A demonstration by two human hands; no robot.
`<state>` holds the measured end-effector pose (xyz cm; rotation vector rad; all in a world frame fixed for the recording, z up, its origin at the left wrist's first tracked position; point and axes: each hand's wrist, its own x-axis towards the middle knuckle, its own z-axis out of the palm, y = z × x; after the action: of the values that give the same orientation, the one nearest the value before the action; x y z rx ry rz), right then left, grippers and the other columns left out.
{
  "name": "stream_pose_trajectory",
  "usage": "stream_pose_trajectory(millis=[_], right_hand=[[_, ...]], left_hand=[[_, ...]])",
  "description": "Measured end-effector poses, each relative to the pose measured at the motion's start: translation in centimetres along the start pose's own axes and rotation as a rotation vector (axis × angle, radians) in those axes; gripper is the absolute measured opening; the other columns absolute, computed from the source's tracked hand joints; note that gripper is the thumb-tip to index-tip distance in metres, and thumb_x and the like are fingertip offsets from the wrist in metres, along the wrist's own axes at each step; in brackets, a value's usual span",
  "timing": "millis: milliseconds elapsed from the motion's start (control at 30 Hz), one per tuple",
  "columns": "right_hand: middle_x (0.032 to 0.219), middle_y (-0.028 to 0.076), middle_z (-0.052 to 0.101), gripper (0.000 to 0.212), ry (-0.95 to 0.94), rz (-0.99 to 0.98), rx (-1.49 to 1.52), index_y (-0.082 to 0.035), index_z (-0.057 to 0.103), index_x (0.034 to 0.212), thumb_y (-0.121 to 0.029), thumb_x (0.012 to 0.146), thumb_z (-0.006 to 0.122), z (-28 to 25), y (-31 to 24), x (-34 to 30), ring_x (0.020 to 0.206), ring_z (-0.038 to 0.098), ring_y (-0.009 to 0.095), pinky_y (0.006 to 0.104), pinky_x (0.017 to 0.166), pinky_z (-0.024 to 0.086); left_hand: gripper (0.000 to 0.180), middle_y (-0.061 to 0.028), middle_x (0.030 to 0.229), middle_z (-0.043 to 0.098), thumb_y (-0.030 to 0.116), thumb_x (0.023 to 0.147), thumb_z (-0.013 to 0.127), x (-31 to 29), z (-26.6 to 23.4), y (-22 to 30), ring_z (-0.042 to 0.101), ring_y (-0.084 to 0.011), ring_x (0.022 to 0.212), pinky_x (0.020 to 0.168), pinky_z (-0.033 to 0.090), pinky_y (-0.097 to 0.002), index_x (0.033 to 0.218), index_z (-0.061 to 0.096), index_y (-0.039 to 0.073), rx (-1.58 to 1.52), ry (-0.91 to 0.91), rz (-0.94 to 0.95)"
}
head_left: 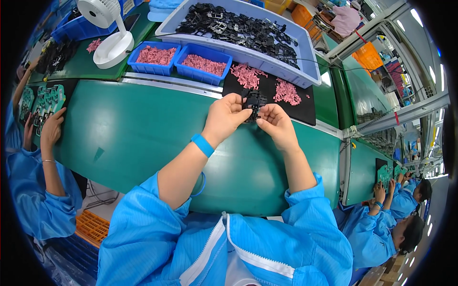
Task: The person assembles electronic circuit boards into plastic frames by hand, securing them with small fasteners.
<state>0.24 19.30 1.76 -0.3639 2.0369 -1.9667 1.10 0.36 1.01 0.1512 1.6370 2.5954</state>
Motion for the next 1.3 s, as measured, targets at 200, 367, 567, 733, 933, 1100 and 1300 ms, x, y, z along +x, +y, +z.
stream_pose_trajectory(millis=[200,367,567,733,933,1100,1300], right_hand=[[0.122,0.01,0.058,0.04,-0.119,-0.09,0.194,0.0,0.05,0.125,-0.001,0.088,0.062,1.6,-1.1,0.4,0.108,0.059,0.017,0.0313,0.09,0.05],[0.1,0.007,0.067,0.02,-0.069,0.096,-0.004,0.0,0.059,0.108,0.0,0.088,0.059,1.8,-3.4,2.1,0.084,0.066,0.015,0.028,0.071,0.055],[0.107,0.013,0.062,0.04,0.109,-0.012,0.303,0.004,0.05,0.122,-0.01,0.087,0.066,-2.6,-7.5,10.2,0.091,0.064,0.021,0.0328,0.079,0.056],[0.112,0.018,0.058,0.055,0.487,0.122,0.336,0.005,0.038,0.133,-0.011,0.089,0.065,-3.4,-10.0,11.6,0.099,0.063,0.025,0.0385,0.082,0.056],[0.101,0.016,0.065,0.042,-0.188,0.276,0.249,0.002,0.048,0.125,-0.015,0.089,0.065,1.2,-4.9,5.9,0.095,0.066,0.028,0.0437,0.08,0.057],[0.123,0.029,0.053,0.044,-0.57,0.598,0.548,0.008,0.048,0.122,-0.016,0.089,0.065,11.9,-1.6,2.0,0.114,0.056,0.04,0.0507,0.094,0.05],[0.124,0.031,0.05,0.048,-0.556,0.685,0.786,0.01,0.044,0.123,-0.013,0.087,0.066,23.2,0.4,1.5,0.114,0.054,0.042,0.0512,0.094,0.049]], left_hand=[[0.014,-0.0049,0.085,0.066,-0.001,0.085,0.063,-0.8,0.8,-0.5,0.062,-0.0079,0.076,0.064,0.051,-0.0225,0.097,0.057,-0.004,-0.023,-0.018,0.033],[0.033,-0.0098,0.092,0.064,0.013,0.086,0.067,-1.3,0.5,-0.3,0.065,-0.0134,0.07,0.063,0.053,-0.027,0.114,0.057,-0.003,0.228,0.13,0.127],[0.033,-0.0118,0.086,0.064,0.019,0.086,0.067,-2.5,1.8,0.5,0.064,-0.0197,0.067,0.061,0.052,-0.0307,0.113,0.062,0.002,0.661,0.115,0.303],[0.018,-0.0099,0.086,0.067,0.011,0.086,0.067,-6.5,5.0,2.7,0.062,-0.0152,0.068,0.063,0.051,-0.0274,0.101,0.068,0.002,0.731,-0.114,0.366],[0.015,-0.0099,0.08,0.066,0.011,0.085,0.068,-13.3,7.2,5.1,0.063,-0.0179,0.065,0.059,0.05,-0.0279,0.097,0.07,0.002,0.536,-0.224,0.362],[0.014,-0.0076,0.08,0.067,0.01,0.084,0.069,-17.4,6.3,6.9,0.063,-0.0149,0.065,0.058,0.048,-0.0252,0.095,0.07,0.002,0.479,-0.292,0.298],[0.013,-0.0099,0.085,0.069,0.006,0.083,0.068,-21.8,3.2,8.5,0.066,-0.0153,0.071,0.062,0.05,-0.0258,0.094,0.069,-0.001,0.564,-0.14,0.372]])
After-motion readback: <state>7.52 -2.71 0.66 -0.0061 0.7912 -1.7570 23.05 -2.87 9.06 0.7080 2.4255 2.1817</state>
